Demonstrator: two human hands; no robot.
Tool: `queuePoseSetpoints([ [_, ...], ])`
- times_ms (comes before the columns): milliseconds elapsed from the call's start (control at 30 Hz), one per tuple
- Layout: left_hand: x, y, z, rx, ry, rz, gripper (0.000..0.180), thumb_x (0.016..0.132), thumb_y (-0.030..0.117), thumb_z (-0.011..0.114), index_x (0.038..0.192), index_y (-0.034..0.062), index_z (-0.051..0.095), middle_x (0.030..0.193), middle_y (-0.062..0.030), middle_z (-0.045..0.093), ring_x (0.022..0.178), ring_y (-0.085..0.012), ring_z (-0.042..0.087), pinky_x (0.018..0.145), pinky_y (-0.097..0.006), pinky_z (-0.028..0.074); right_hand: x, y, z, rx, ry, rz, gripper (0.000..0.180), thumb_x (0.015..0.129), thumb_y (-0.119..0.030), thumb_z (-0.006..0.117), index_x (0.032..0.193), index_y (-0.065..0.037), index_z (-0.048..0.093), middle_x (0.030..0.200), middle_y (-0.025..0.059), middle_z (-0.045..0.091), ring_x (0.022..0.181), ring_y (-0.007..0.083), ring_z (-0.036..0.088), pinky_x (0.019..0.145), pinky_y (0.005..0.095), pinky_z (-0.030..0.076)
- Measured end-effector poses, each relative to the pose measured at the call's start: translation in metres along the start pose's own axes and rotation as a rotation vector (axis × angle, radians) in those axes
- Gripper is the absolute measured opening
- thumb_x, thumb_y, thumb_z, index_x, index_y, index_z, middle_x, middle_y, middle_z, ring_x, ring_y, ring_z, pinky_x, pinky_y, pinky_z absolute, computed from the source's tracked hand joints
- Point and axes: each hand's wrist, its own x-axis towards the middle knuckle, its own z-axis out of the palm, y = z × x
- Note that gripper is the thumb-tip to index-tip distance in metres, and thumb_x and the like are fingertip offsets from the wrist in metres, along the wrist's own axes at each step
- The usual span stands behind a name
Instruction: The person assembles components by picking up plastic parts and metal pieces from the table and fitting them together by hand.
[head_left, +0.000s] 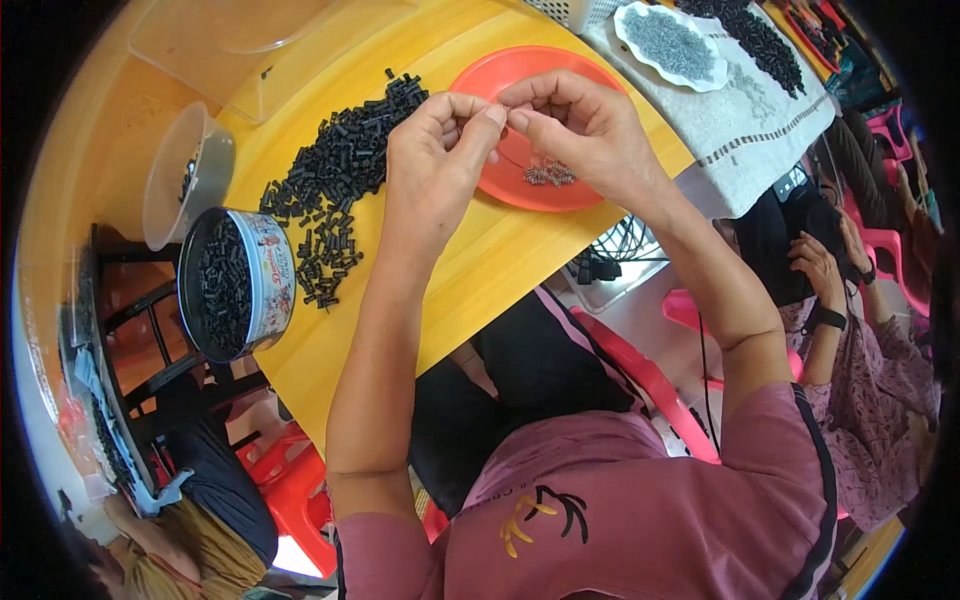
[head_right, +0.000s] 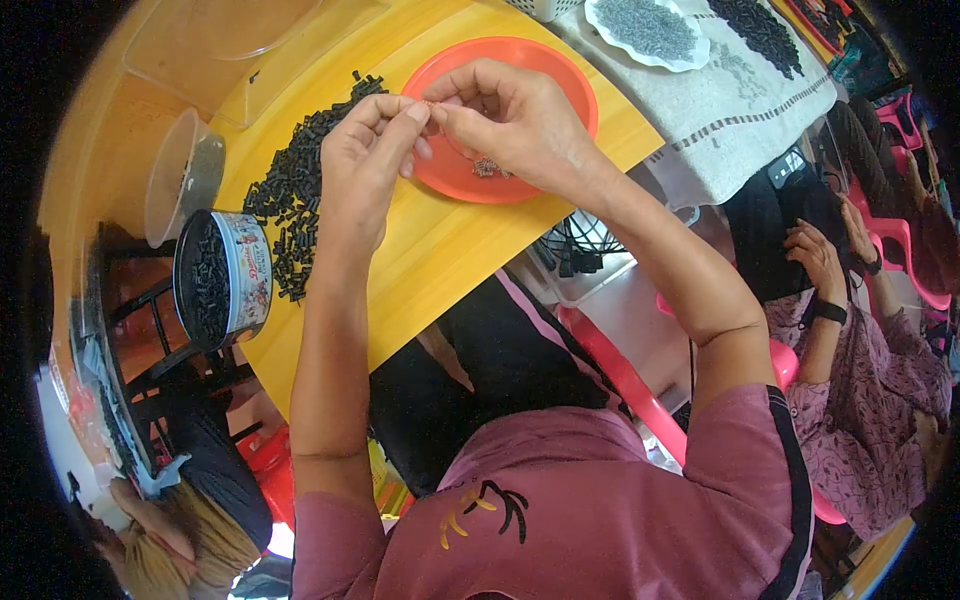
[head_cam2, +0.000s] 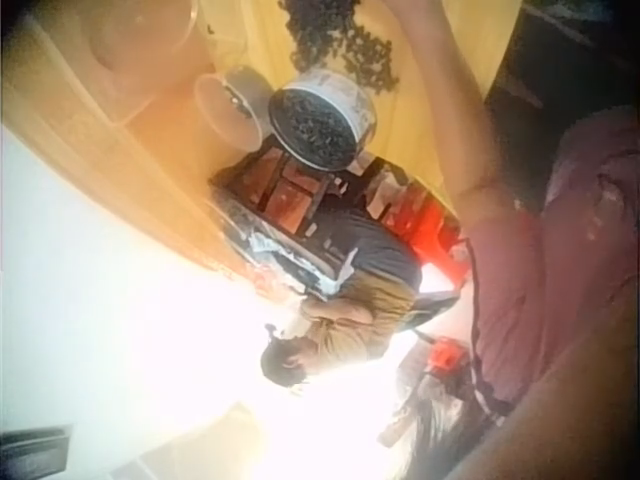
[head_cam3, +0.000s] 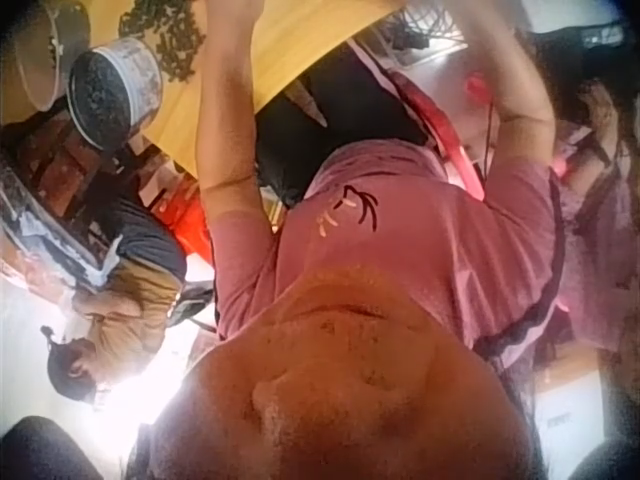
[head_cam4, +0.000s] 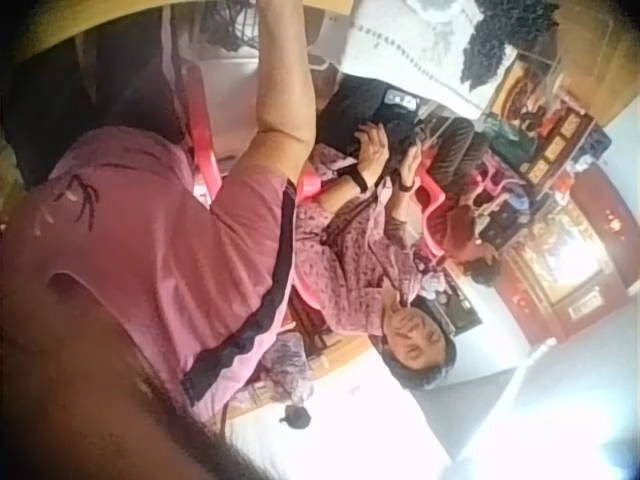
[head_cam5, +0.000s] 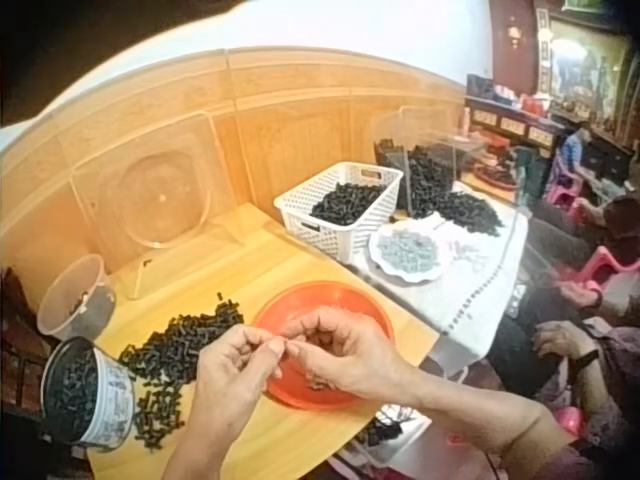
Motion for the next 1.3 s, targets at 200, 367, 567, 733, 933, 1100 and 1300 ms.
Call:
queuePoseSetpoints([
  [200,0.006,-0.006,-0.009,0.161,-0.023,-0.187,0.024,0.09,0.021,0.066,0.09,-0.0029,0.065,0.077,-0.0052,0.066,0.061,-0.0073,0.057,0.055,-0.022,0.045,0.008,0.01,-0.008,-0.084,0.069,0.093,0.027,0.092,-0.012,0.06,0.115,0.002,0.06,0.087,0.0033,0.064,0.072,0.0061,0.058,0.063,0.0216,0.049],
  [367,-0.005,0.006,-0.031,0.199,0.106,-0.122,0.026,0.091,0.024,0.064,0.094,-0.0023,0.066,0.078,-0.005,0.068,0.059,-0.0066,0.057,0.05,-0.021,0.041,0.007,0.012,-0.02,-0.284,0.159,-0.067,0.025,0.091,-0.014,0.061,0.11,0.002,0.063,0.087,0.0026,0.066,0.072,0.0073,0.059,0.067,0.0238,0.05],
  [567,-0.054,0.025,-0.071,0.262,0.17,-0.214,0.021,0.094,0.019,0.062,0.1,-0.0005,0.067,0.083,-0.004,0.067,0.061,-0.0047,0.052,0.049,-0.018,0.035,0.002,0.007,-0.035,-0.587,0.103,-0.097,0.022,0.089,-0.018,0.064,0.1,0.002,0.067,0.081,0.0081,0.068,0.071,0.0122,0.062,0.067,0.0279,0.05],
  [733,-0.115,0.024,-0.108,0.196,0.26,-0.272,0.018,0.093,0.02,0.065,0.098,0.0028,0.067,0.081,-0.0007,0.065,0.062,-0.003,0.051,0.05,-0.017,0.034,-0.001,-0.004,-0.03,-0.677,0.012,-0.079,0.021,0.089,-0.016,0.064,0.1,0.002,0.066,0.088,0.0125,0.07,0.073,0.0191,0.064,0.07,0.0318,0.051],
  [933,-0.171,0.003,-0.135,0.192,0.41,-0.328,0.017,0.094,0.018,0.064,0.098,0.001,0.066,0.081,0.0001,0.064,0.063,-0.004,0.05,0.055,-0.018,0.038,-0.007,-0.014,0.021,-0.555,-0.149,-0.083,0.018,0.089,-0.013,0.064,0.1,0.001,0.066,0.087,0.0096,0.068,0.071,0.0153,0.064,0.065,0.0281,0.051],
  [1100,-0.188,-0.002,-0.124,0.089,0.457,-0.315,0.016,0.093,0.016,0.064,0.098,0.001,0.067,0.08,-0.0008,0.065,0.064,-0.0042,0.05,0.057,-0.018,0.039,-0.007,-0.012,0.098,-0.548,-0.374,-0.198,0.016,0.086,-0.014,0.064,0.093,0.0,0.066,0.085,0.014,0.065,0.071,0.0271,0.064,0.066,0.0368,0.051],
  [1300,-0.19,-0.009,-0.109,0.026,0.5,-0.221,0.015,0.093,0.014,0.063,0.099,0.0005,0.067,0.082,-0.0025,0.066,0.067,-0.0044,0.053,0.06,-0.019,0.042,0.01,0.026,0.146,-0.657,-0.284,-0.21,0.018,0.083,-0.02,0.065,0.089,-0.003,0.068,0.085,0.0121,0.066,0.075,0.0289,0.066,0.066,0.039,0.051],
])
